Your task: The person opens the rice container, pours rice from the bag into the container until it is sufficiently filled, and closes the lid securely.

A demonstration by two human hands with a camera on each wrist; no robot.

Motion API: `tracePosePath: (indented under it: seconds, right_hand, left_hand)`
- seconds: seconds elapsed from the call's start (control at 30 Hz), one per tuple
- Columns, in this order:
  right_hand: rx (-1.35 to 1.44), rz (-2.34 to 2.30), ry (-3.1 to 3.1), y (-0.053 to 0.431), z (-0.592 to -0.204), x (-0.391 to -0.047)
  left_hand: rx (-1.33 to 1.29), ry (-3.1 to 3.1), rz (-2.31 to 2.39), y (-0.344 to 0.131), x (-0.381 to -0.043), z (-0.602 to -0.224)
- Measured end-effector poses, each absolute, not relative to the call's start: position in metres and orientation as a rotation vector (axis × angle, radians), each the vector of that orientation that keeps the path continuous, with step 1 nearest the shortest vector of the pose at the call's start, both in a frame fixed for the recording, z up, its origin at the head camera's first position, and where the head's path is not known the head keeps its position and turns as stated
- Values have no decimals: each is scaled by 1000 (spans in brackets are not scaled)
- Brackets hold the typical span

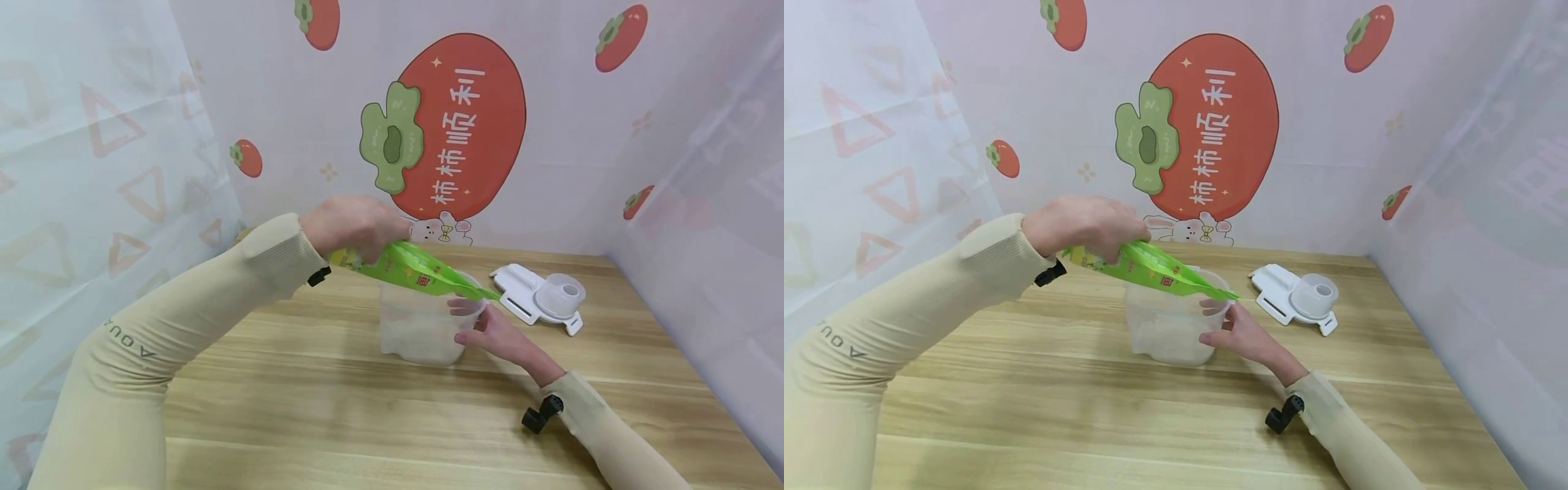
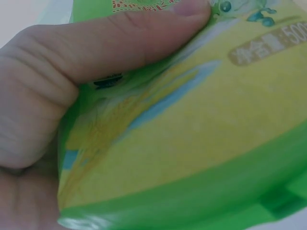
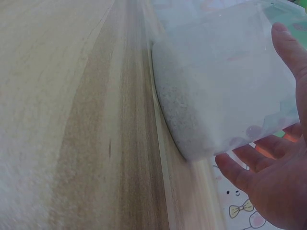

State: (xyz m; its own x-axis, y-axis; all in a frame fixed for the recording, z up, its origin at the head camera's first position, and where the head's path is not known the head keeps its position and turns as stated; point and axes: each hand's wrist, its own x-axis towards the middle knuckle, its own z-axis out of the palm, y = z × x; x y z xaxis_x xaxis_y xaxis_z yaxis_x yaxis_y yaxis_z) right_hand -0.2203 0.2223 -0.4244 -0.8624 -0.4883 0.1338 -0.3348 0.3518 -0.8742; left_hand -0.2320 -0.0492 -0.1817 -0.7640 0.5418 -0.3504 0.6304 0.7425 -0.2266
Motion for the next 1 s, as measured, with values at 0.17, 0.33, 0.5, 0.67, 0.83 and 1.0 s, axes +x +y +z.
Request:
tracePosePath:
  seconds: [0.17, 0.33, 0.5, 0.67, 0.83, 1.0]
  right_hand:
    - [-757, -1535, 2462, 222, -425, -220]
    - [-759, -1534, 2465, 221, -424, -219]
    - [-768, -1517, 2481, 221, -424, -219]
    - [-754, -1515, 2488, 221, -424, -220]
    - [-752, -1517, 2491, 221, -424, -220]
    - [-727, -1516, 2487, 221, -423, -218]
  left_hand:
    - [905, 2686, -504, -49, -231, -181]
    - [886, 2685, -542, -48, -231, -182]
    - [886, 2685, -564, -47, -231, -183]
    - [886, 2688, -569, -47, -231, -181]
    - [869, 2691, -572, -47, -229, -179]
    - [864, 2691, -590, -46, -228, -178]
